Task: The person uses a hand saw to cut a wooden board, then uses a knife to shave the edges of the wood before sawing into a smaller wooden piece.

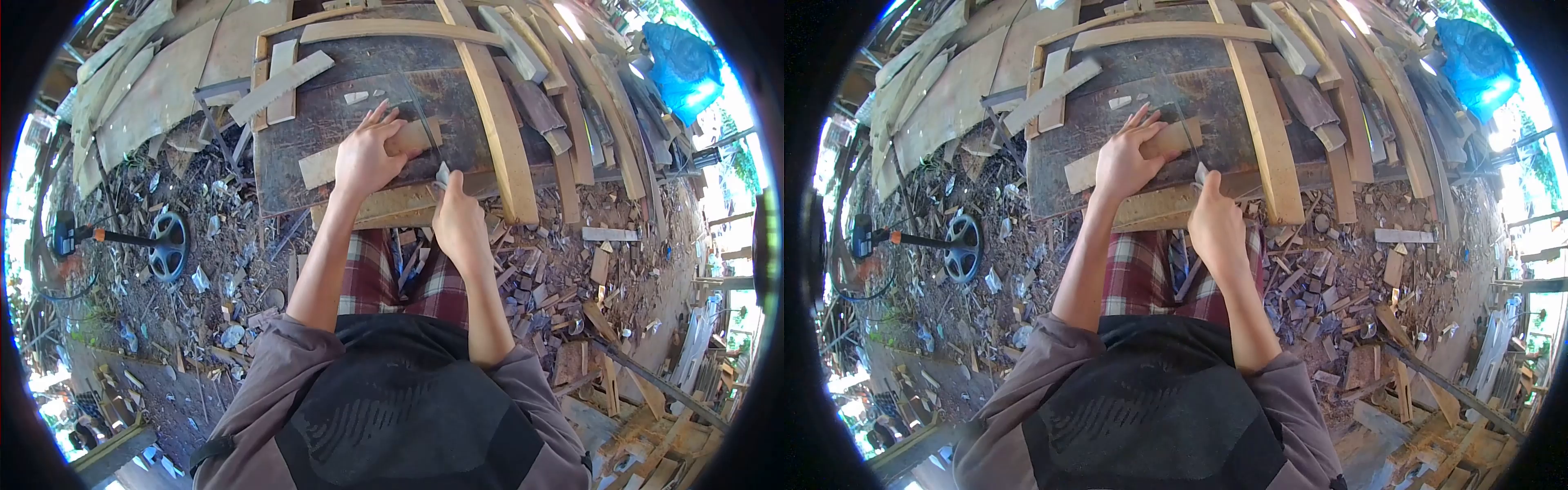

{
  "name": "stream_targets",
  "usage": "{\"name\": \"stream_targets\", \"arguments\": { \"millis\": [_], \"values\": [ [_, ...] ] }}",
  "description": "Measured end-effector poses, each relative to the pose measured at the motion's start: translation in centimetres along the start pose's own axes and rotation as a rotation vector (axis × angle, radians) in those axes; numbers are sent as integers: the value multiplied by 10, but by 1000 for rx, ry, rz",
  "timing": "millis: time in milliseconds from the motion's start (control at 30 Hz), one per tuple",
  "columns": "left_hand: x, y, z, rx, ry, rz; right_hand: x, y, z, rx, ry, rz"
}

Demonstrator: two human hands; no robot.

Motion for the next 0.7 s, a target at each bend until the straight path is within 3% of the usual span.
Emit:
{"name": "stream_targets", "arguments": {
  "millis": [233,333,567,633,700],
  "values": [
    [3,1,2,45,-4,-55,-28,-89,1,67,26,49],
    [-1,-3,1,15,23,12,-24,-96,-5,116,14,135],
    [-1,1,-2,3,-30,39,-3,-8,-8,9,24,-10],
    [-4,-1,-5,20,-55,-1,3,-8,-15,37,50,45],
    [-6,-3,-8,9,-69,-3,-2,-19,-11,-17,38,-25]
  ]
}}
Point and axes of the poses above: each hand's wrist, its own y-axis towards the middle knuckle, its own z-axis out of the palm, x = y × z, the point moved 10 cm from there along y, towards the middle knuckle, and after that the axes turned 9 degrees about -z, right-handed, at the moved point
